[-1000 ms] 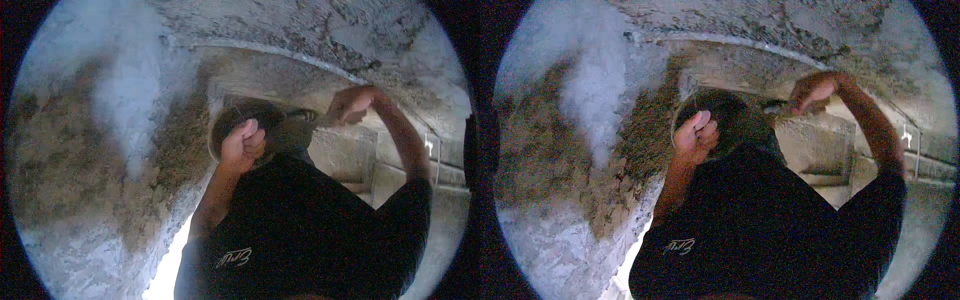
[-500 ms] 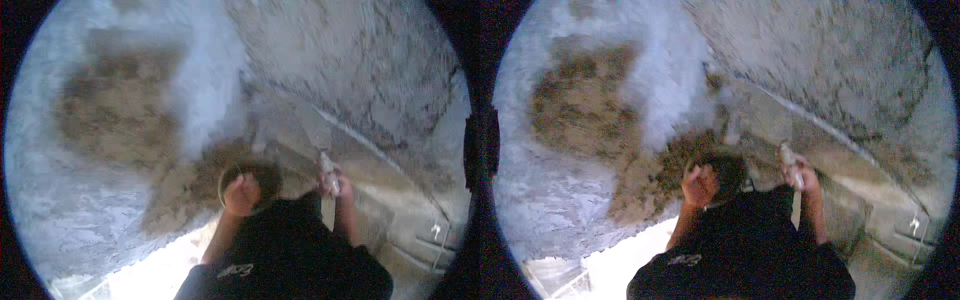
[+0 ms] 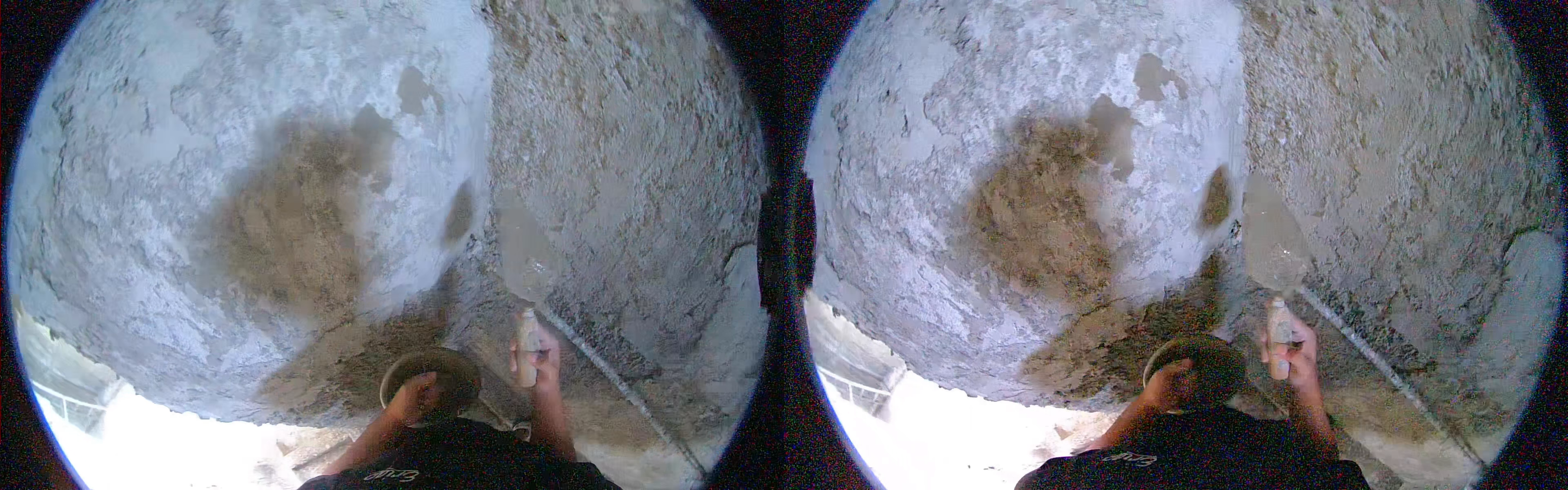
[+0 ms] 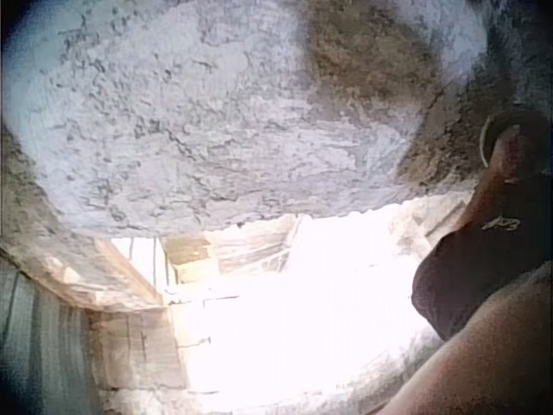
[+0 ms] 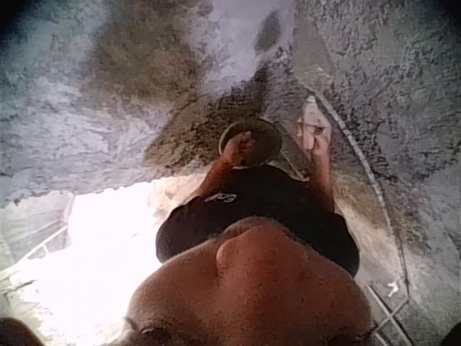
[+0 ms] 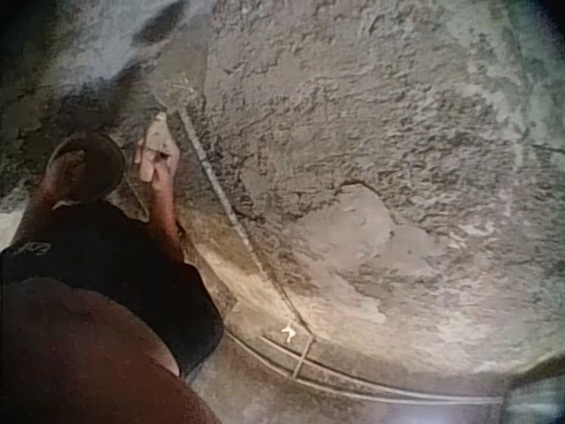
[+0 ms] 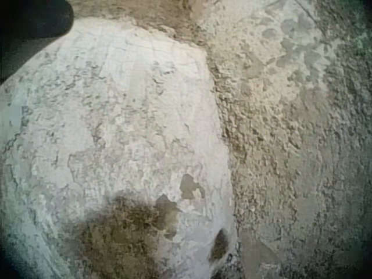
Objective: The person applies plaster to a stone wall using a trowel, scooping it from a bucket and spreading it onto the surface.
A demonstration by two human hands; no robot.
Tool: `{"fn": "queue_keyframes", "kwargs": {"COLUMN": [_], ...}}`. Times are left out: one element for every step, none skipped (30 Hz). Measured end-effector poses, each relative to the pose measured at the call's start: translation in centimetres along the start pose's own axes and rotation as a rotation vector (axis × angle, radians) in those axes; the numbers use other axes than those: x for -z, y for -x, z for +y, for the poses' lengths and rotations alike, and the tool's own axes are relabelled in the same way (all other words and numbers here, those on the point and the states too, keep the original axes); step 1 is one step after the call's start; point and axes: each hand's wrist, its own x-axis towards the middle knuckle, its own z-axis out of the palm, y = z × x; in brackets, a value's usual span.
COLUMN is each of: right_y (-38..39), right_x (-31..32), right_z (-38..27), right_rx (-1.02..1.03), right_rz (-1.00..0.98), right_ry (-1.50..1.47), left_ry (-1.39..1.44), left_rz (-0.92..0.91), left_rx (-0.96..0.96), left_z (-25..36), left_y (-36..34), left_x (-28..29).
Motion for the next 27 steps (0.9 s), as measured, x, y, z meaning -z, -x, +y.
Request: {"fn": "queue_keyframes", "kwargs": {"right_y": [-0.6, -1.0, -1.7, -2.0, -2.2, -2.4, -2.6, -2.7, -2.7, -2.8, -2.8, -2.8, -2.8, -2.7, -2.7, -2.7, -2.7, -2.8, -3.0, -3.4, -3.9, -4.5, -5.3, -6.1, -6.8, -7.6, -8.3], "right_x": [-0.7, -1.3, -1.9, -2.4, -3.1, -3.7, -4.2, -4.6, -4.9, -5.1, -5.3, -5.4, -5.6, -5.7, -5.9, -6.2, -6.5, -6.9, -7.4, -7.9, -8.4, -8.8, -9.4, -9.8, -10.0, -10.3, -10.4], "right_z": [-0.2, -0.6, -0.9, -1.3, -1.5, -1.8, -2.0, -2.2, -2.3, -2.4, -2.4, -2.4, -2.4, -2.3, -2.2, -2.2, -2.1, -2.1, -2.1, -2.2, -2.2, -2.3, -2.2, -2.2, -2.3, -2.4, -2.5], "right_rx": [0.022, 0.048, 0.093, 0.066, 0.057, 0.04, 0.047, 0.063, 0.056, 0.089, 0.068, 0.078, 0.04, 0.052, 0.068, 0.06, 0.066, 0.071, 0.065, 0.103, 0.158, 0.137, 0.18, 0.223, 0.234, 0.235, 0.263], "right_rz": [-0.041, -0.079, -0.177, -0.167, -0.154, -0.102, -0.13, -0.126, -0.086, -0.114, -0.153, -0.18, -0.2, -0.198, -0.184, -0.221, -0.201, -0.178, -0.19, -0.189, -0.179, -0.2, -0.157, -0.109, -0.112, -0.112, -0.105], "right_ry": [-0.132, -0.261, -0.377, -0.332, -0.414, -0.498, -0.486, -0.495, -0.483, -0.503, -0.494, -0.499, -0.471, -0.421, -0.365, -0.363, -0.36, -0.36, -0.356, -0.315, -0.29, -0.273, -0.159, -0.047, 0.019, 0.018, 0.149], "left_ry": [-0.029, -0.023, -0.036, -0.06, -0.216, -0.147, -0.108, -0.065, 0.008, 0.002, 0.012, 0.029, 0.038, 0.031, 0.021, 0.042, 0.052, 0.048, 0.07, 0.05, 0.019, 0.04, 0.028, 0.012, 0.014, 0.032, 0.051], "left_rz": [0.023, 0.009, -0.052, -0.1, -0.013, 0.02, -0.028, -0.113, -0.073, -0.081, -0.055, -0.03, -0.037, -0.079, -0.133, -0.124, -0.114, -0.132, -0.103, -0.078, -0.059, -0.052, -0.037, -0.02, -0.019, -0.204, -0.389], "left_rx": [0.009, 0.012, 0.009, 0.035, -0.088, -0.061, -0.023, -0.009, -0.034, -0.029, -0.045, -0.062, -0.063, -0.071, -0.079, -0.099, -0.081, -0.052, -0.066, -0.073, -0.098, -0.086, -0.08, -0.07, -0.07, -0.056, -0.042], "left_z": [0.2, 0.4, 0.5, 0.5, 0.3, 0.4, 0.3, 0.3, 0.2, 0.2, 0.3, 0.3, 0.4, 0.5, 0.5, 0.5, 0.5, 0.5, 0.5, 0.5, 0.4, 0.4, 0.3, 0.1, 0.2, 0.3, 0.2], "left_y": [0.2, 0.4, 0.5, 0.5, 0.6, 0.6, 0.6, 0.5, 0.5, 0.4, 0.4, 0.3, 0.2, 0.2, 0.2, 0.3, 0.4, 0.5, 0.6, 0.7, 0.7, 0.7, 0.6, 0.5, 0.3, 0.1, -0.2], "left_x": [0.0, 0.0, 0.0, -0.1, -0.2, -0.2, -0.2, -0.2, -0.1, 0.1, 0.4, 0.7, 1.0, 1.4, 1.7, 1.8, 1.9, 1.9, 1.9, 1.9, 1.9, 2.1, 2.2, 2.5, 3.0, 3.6, 4.1]}}
